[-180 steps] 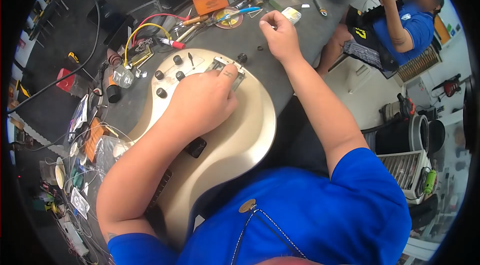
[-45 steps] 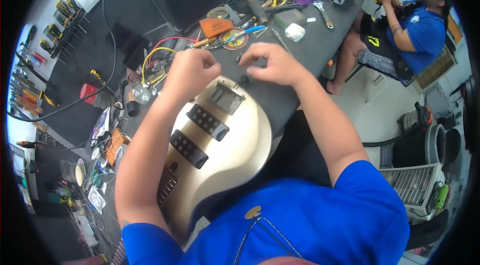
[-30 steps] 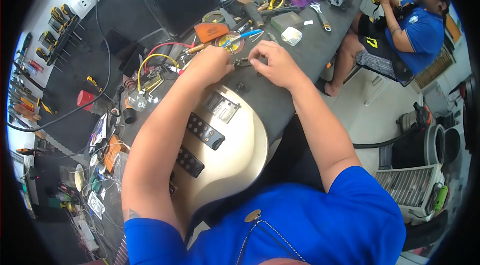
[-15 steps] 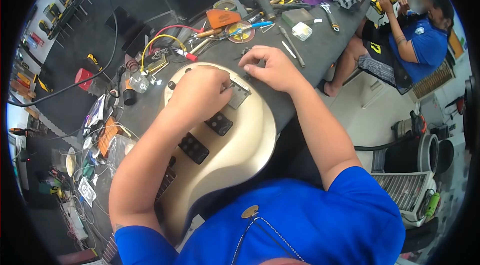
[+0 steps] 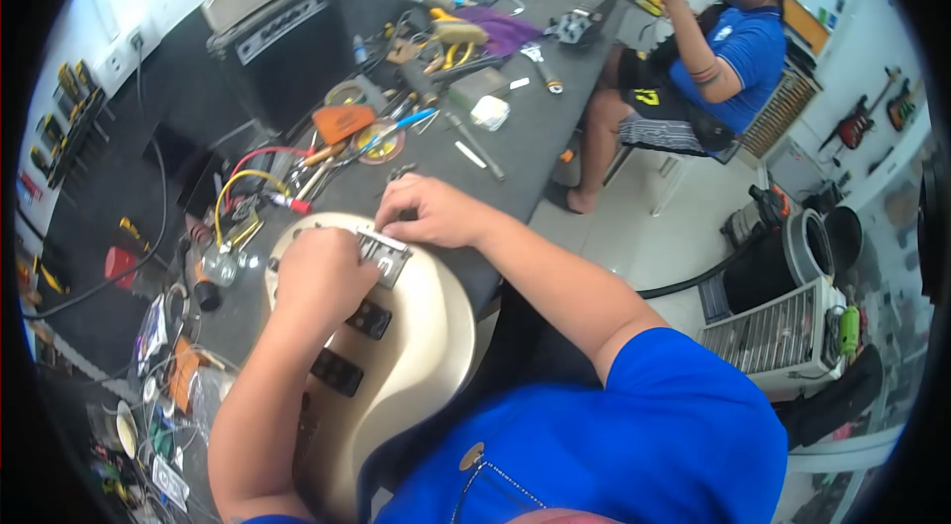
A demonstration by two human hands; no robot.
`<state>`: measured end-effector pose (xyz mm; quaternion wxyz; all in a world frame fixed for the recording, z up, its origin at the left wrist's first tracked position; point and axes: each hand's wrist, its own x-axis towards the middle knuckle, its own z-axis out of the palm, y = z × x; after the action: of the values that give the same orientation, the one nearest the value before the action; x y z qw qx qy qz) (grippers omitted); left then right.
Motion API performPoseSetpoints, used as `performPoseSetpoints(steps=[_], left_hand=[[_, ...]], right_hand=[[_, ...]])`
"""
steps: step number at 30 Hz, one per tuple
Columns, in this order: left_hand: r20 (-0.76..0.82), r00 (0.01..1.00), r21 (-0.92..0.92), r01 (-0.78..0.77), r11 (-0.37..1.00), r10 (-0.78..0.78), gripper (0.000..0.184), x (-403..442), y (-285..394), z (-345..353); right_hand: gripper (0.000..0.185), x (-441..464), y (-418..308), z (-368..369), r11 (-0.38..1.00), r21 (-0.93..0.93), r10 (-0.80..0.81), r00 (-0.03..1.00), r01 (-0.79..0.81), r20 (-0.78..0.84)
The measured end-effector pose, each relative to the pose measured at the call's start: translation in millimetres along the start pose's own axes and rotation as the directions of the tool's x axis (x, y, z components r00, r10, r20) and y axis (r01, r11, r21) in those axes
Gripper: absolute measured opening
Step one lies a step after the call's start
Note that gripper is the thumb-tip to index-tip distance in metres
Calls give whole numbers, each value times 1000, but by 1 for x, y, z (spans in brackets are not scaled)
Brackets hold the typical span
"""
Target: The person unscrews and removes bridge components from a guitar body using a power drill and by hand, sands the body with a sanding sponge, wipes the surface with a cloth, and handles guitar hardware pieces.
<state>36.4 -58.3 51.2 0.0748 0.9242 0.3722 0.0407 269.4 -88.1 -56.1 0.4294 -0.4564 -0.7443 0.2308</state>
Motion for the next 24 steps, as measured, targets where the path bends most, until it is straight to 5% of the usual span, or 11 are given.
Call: performPoseSetpoints(steps=[10, 13, 17, 18, 24], left_hand=[[67, 997, -61, 43, 997, -39, 22, -2, -5, -21], [-30, 997, -216, 67, 974, -75, 20, 8, -10, -14], [-236, 964, -190, -165, 968, 118, 20, 44, -43, 21], [-163, 985, -262, -95, 960, 53, 20, 52, -39, 19], [-79, 996, 42, -40, 998, 44, 27, 114, -26, 43]], right_hand=[[9, 8, 6, 1, 998, -68, -16, 998, 13, -57], [11, 5, 20, -12, 1000, 6, -13, 973, 15, -232], [11, 2, 23, -26, 957, -273, -61, 858, -94, -510], [10, 6, 28, -30, 944, -291, -16, 862, -153, -506], [16, 4, 44, -21, 843, -438, 80, 878, -312, -472]])
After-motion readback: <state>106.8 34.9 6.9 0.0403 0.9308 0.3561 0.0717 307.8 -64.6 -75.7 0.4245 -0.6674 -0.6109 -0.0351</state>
